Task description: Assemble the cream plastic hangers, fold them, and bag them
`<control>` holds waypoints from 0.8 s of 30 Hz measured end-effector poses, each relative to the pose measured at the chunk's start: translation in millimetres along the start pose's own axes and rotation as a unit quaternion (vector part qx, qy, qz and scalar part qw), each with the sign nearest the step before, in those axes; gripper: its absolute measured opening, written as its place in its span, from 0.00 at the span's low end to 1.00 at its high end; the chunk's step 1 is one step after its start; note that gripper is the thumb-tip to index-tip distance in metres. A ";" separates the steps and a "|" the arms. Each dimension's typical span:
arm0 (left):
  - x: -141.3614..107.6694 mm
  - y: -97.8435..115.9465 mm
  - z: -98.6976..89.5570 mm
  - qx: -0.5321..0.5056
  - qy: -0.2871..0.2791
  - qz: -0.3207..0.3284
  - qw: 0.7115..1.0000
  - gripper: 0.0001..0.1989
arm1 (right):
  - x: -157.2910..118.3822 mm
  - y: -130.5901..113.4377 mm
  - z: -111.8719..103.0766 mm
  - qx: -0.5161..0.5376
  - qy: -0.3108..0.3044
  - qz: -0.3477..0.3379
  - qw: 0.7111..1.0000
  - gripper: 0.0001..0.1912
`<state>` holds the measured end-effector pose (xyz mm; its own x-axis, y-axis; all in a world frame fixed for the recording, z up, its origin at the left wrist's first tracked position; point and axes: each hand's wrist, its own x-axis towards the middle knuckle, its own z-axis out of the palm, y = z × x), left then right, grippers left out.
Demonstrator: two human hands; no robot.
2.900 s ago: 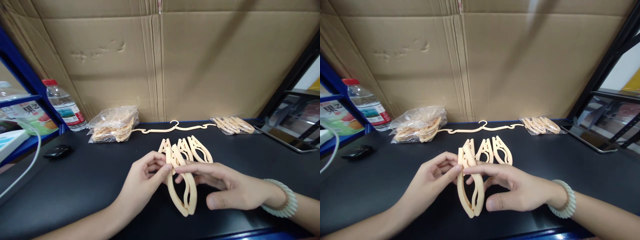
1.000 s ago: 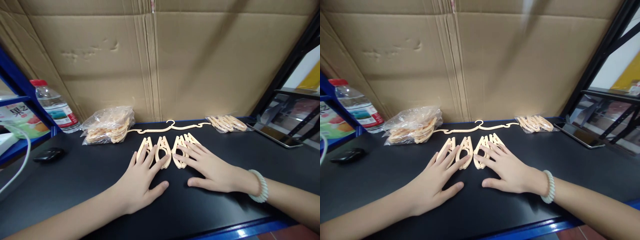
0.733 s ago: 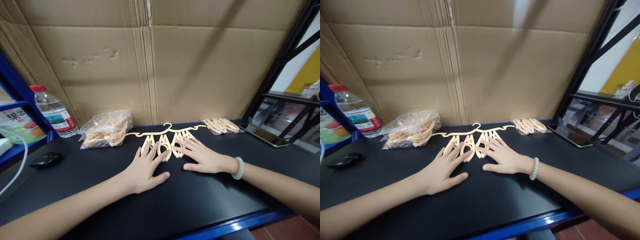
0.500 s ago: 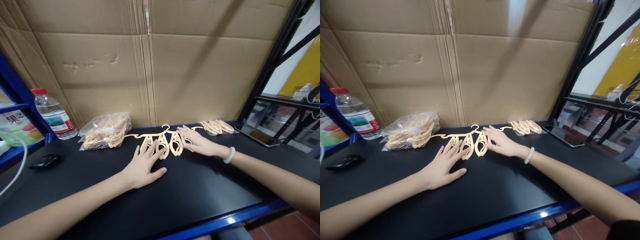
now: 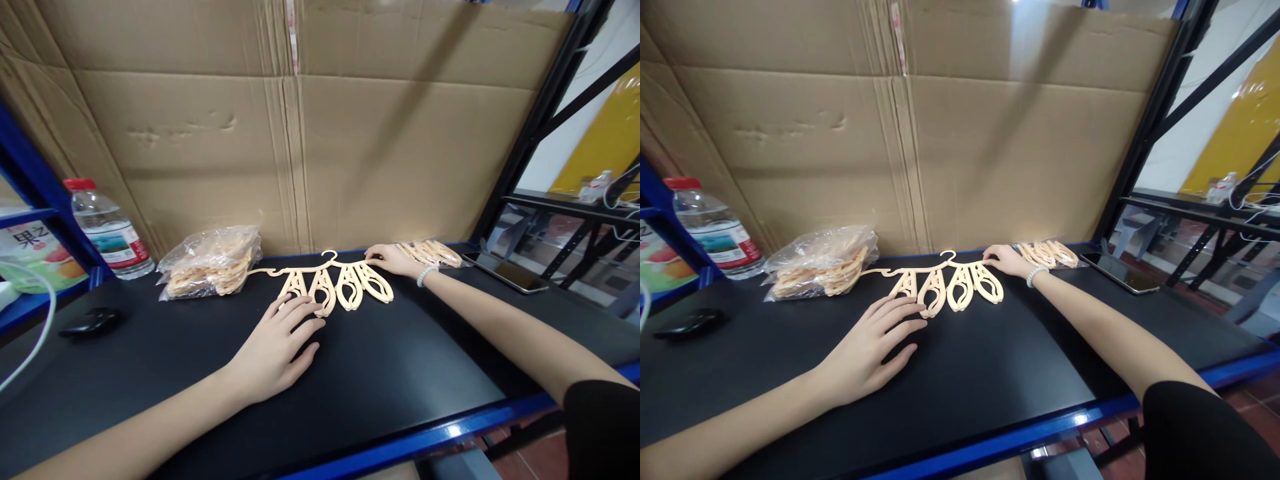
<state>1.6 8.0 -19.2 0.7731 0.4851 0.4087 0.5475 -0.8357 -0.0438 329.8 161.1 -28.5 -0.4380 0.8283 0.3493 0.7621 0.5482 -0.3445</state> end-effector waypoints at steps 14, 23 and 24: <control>-3.0 1.5 -13.5 -0.229 0.082 -0.156 0.957 0.13 | -27.4 -18.8 -52.3 -0.022 0.202 0.087 0.975 0.07; 3.2 4.1 -16.1 -0.509 0.110 -0.380 0.765 0.23 | -78.2 -47.4 -45.4 0.151 0.272 0.115 0.943 0.13; 3.6 5.5 -15.9 -0.513 0.135 -0.392 0.752 0.28 | -79.9 -51.5 -42.4 0.148 0.271 0.108 0.945 0.13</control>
<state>2.3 1.0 -3.5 0.1723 0.9779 0.1182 0.1598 -0.1461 0.9763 345.7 61.7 -1.7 0.0824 0.7881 0.6100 0.6040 0.4473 -0.6596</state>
